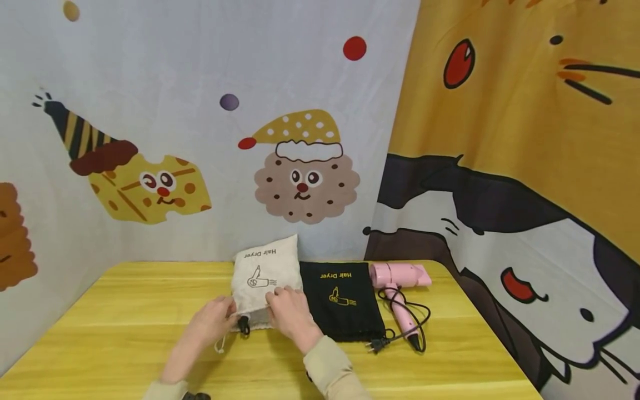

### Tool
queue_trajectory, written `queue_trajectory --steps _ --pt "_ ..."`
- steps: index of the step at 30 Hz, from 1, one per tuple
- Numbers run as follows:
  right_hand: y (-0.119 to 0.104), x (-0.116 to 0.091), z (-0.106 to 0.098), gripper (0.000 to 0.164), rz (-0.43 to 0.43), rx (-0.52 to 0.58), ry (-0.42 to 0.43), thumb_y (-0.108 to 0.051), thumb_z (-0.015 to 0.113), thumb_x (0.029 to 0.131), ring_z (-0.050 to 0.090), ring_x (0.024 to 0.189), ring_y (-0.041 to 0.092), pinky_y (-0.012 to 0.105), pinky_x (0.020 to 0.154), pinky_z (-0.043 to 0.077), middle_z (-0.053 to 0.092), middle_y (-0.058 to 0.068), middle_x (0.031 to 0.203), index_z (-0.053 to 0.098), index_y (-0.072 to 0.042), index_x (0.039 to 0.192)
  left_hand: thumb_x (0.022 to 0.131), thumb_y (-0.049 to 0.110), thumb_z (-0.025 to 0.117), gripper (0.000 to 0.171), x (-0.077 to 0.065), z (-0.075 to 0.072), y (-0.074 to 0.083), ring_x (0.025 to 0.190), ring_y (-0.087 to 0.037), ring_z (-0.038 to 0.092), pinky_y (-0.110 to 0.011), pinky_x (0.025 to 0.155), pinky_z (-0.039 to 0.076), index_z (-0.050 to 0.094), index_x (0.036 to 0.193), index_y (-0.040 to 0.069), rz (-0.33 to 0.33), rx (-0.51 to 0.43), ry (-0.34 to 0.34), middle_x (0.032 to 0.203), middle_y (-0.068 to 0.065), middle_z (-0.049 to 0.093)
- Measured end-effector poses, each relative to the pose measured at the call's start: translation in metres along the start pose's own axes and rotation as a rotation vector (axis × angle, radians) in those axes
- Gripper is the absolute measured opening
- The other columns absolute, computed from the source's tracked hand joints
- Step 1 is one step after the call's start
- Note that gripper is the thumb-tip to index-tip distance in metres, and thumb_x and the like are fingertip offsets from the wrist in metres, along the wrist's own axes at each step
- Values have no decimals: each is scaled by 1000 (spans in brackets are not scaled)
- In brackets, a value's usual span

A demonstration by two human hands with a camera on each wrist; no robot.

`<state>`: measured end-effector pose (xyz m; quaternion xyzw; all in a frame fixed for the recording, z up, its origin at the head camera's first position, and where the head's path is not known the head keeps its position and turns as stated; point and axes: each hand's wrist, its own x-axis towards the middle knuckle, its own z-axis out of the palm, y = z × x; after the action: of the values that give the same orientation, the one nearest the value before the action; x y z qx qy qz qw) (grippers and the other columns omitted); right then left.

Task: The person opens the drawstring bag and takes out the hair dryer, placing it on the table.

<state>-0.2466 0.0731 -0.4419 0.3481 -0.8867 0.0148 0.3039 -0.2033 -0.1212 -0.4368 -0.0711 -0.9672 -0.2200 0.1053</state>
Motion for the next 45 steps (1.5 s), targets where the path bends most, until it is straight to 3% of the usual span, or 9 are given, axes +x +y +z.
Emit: queue_trajectory --steps 7,12,23,28,35,39,45 --pt "1 8 -5 12 26 -12 114 -20 68 82 46 53 8 20 46 37 52 -7 62 61 -20 72 78 12 72 17 -1 -1 12 65 -16 55 -31 56 47 55 78 9 54 26 48 74 -2 57" --pt "2 13 -9 12 30 -24 165 -19 69 81 46 54 7 19 46 38 51 -8 63 60 -20 73 77 11 72 18 -2 -4 28 59 -15 53 -29 50 44 54 73 10 97 71 112 70 -1 55" --pt "2 20 -15 11 20 -29 227 -19 70 81 49 57 7 20 48 41 54 -7 66 61 -19 74 74 3 68 10 -5 0 53 56 -17 53 -28 46 43 60 79 5 146 68 65 66 -5 57" --pt "1 20 -16 11 22 -36 237 -19 71 81 51 59 8 20 50 43 57 -7 68 62 -18 76 73 3 70 17 -6 5 55 58 -22 56 -30 45 45 63 88 -1 66 131 122 72 -10 61" --pt "-1 21 -15 12 10 -18 224 -16 72 79 52 61 8 20 51 43 57 -6 70 62 -17 75 75 5 68 13 -5 10 54 69 -30 60 -42 51 49 61 83 -3 -94 205 189 76 -16 62" --pt "-3 21 -13 14 -9 -14 230 -15 72 79 51 61 7 19 51 42 57 -7 70 60 -18 74 77 5 66 14 -4 13 54 74 -32 59 -45 55 50 62 86 -6 -172 208 176 78 -19 64" --pt "-6 20 -12 14 -28 9 229 -16 73 79 51 62 7 18 51 41 57 -8 71 60 -19 74 81 3 62 10 -4 15 54 81 -34 55 -47 58 51 61 81 -7 -281 166 103 79 -20 63"
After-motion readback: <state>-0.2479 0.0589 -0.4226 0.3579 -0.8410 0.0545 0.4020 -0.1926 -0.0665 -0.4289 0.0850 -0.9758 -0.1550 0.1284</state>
